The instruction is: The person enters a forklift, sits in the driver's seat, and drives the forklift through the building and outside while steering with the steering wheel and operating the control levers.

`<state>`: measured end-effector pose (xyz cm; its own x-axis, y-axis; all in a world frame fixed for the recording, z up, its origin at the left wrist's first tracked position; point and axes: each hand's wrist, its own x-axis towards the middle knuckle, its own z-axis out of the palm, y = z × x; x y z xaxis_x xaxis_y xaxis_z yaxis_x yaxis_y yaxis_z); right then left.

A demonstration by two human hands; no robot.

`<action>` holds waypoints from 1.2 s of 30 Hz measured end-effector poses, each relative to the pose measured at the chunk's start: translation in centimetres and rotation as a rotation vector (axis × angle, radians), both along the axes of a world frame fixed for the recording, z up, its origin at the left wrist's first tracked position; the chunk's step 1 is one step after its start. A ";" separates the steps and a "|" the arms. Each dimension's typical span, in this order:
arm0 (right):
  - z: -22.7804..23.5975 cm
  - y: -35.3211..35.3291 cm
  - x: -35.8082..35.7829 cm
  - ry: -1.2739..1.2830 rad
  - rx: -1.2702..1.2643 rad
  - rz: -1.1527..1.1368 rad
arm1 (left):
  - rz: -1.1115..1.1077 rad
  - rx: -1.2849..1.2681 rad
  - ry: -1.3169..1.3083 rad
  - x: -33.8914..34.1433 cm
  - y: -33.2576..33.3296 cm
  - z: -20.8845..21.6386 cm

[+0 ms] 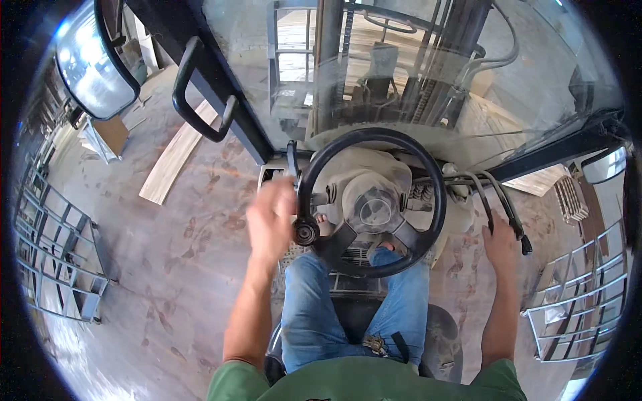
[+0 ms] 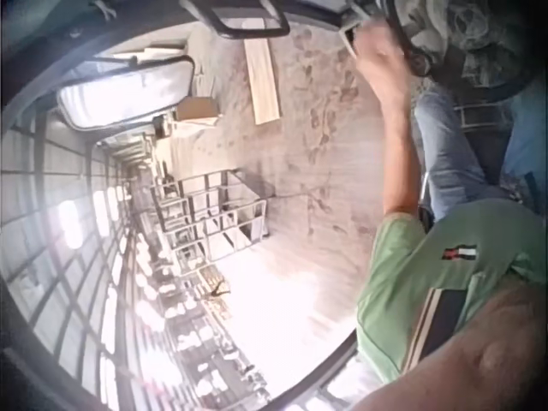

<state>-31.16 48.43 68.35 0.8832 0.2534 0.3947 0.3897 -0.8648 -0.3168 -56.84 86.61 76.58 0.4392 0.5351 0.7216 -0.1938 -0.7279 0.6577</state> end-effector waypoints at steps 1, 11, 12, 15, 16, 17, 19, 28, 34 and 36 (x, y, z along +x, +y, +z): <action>-1.4 0.1 -0.3 -0.066 0.014 0.044 | 0.005 0.331 0.013 -0.2 -1.0 -1.0; -5.1 -1.5 -2.7 -0.035 0.252 0.119 | 0.232 0.782 -0.034 1.4 -2.4 -2.4; -5.4 -1.6 -2.4 -0.031 0.250 0.121 | 0.254 0.790 -0.032 1.3 -2.6 -2.5; -6.1 -2.2 -2.1 -0.200 0.224 0.169 | 0.247 0.774 -0.034 1.1 -2.9 -2.1; -5.9 -2.0 -2.6 -0.190 0.236 0.161 | 0.250 0.774 -0.030 1.0 -3.0 -2.1; -5.8 -1.9 -3.0 -0.180 0.249 0.153 | 0.251 0.765 -0.028 1.0 -3.1 -2.2; -6.1 -2.1 -3.3 -0.161 0.259 0.152 | 0.255 0.757 -0.024 1.0 -3.4 -2.2; -5.6 -2.1 -3.8 -0.022 0.252 0.120 | 0.213 0.724 0.022 0.6 -2.6 -2.7; -5.1 -2.7 -2.6 -0.066 0.250 0.089 | 0.195 0.728 0.029 0.9 -2.7 -2.2; -4.1 -2.3 -1.8 -0.164 0.263 0.132 | 0.172 0.714 0.031 0.8 -2.5 -1.6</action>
<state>-32.93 46.15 64.24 0.7689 0.2325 0.5956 0.5573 -0.7003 -0.4462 -56.01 84.14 74.97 0.4174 0.0023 0.9087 -0.0276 -0.9995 0.0152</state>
